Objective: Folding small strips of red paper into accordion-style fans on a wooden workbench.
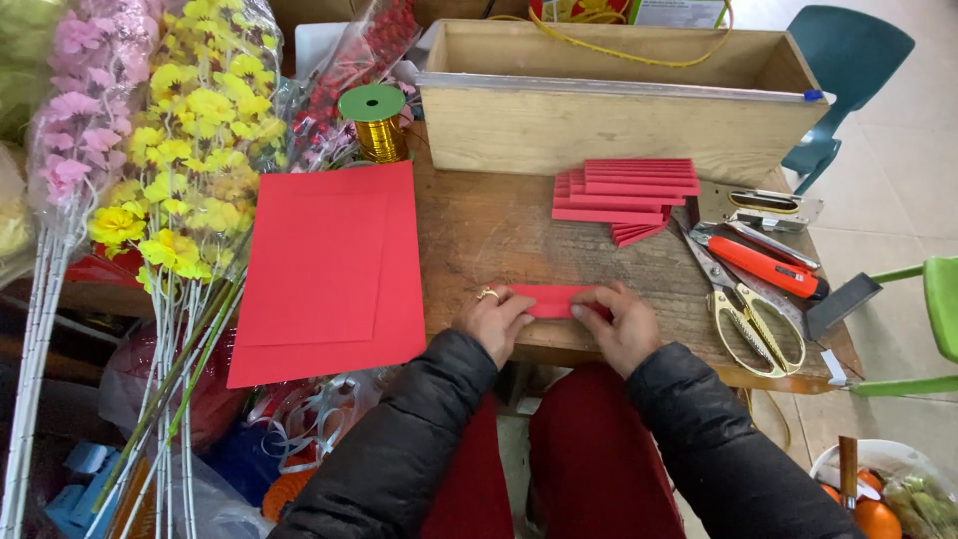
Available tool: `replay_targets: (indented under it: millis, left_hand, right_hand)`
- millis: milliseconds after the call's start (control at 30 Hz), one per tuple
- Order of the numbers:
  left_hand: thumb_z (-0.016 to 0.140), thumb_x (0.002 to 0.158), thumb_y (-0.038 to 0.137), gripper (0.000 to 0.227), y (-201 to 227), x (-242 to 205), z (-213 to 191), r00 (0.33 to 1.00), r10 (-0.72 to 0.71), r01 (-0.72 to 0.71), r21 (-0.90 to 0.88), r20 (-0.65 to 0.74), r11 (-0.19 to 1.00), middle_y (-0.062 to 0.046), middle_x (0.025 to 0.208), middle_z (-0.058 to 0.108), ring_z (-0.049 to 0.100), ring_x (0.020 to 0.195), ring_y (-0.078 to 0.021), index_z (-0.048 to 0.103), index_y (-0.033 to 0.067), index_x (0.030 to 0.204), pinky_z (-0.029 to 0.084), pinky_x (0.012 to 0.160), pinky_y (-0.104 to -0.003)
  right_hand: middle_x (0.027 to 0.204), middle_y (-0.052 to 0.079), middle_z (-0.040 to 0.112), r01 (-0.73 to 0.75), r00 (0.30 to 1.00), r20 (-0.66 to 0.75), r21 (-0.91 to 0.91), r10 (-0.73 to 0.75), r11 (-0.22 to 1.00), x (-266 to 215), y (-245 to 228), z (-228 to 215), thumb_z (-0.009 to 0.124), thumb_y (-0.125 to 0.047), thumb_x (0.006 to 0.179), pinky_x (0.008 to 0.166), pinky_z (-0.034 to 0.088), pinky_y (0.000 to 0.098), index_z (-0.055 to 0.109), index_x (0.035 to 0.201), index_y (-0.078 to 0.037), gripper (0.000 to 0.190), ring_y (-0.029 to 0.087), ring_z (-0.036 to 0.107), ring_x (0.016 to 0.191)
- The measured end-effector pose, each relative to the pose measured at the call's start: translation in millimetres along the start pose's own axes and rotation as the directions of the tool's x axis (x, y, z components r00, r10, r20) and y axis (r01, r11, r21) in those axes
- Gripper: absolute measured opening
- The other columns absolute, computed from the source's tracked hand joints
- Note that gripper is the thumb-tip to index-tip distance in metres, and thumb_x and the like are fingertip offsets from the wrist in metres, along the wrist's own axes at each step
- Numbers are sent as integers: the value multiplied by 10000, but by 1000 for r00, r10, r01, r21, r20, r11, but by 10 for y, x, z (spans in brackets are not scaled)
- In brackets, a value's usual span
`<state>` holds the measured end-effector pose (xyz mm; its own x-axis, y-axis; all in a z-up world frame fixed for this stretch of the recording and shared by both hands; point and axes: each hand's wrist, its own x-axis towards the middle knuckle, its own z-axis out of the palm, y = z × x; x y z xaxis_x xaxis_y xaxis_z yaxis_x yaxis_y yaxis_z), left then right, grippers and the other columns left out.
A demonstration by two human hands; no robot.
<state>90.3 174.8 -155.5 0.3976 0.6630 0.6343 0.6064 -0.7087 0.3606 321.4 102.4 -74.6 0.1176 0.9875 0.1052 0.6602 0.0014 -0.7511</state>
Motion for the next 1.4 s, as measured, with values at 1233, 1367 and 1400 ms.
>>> replay_targets:
  millis: [1233, 1367, 1400]
  left_hand:
    - [750, 885, 492, 175, -4, -97, 7, 999, -48, 48, 91, -1, 995, 62, 1003, 607, 620, 1006, -205, 782, 341, 970, 485, 866, -375]
    - [734, 896, 498, 179, -26, -99, 25, 999, -32, 32, 102, 1, 994, 62, 998, 607, 625, 1000, -210, 788, 339, 959, 485, 861, -379]
    - [730, 901, 500, 184, -22, -114, 39, 999, -40, 39, 96, 9, 995, 61, 999, 604, 627, 1005, -214, 792, 339, 964, 485, 864, -376]
  right_hand:
    - [1097, 74, 665, 212, 966, -126, -110, -225, 971, -63, 41, 45, 808, -271, 949, 979, 557, 462, 851, 1018, -219, 96, 371, 650, 1112]
    - [1106, 64, 661, 220, 966, -115, -113, -232, 969, -59, 36, 49, 805, -260, 950, 975, 565, 467, 849, 1029, -217, 100, 369, 647, 1104]
    - [1107, 59, 661, 218, 967, -112, -106, -229, 970, -72, 46, 55, 807, -252, 950, 969, 571, 464, 850, 1031, -216, 98, 368, 646, 1095]
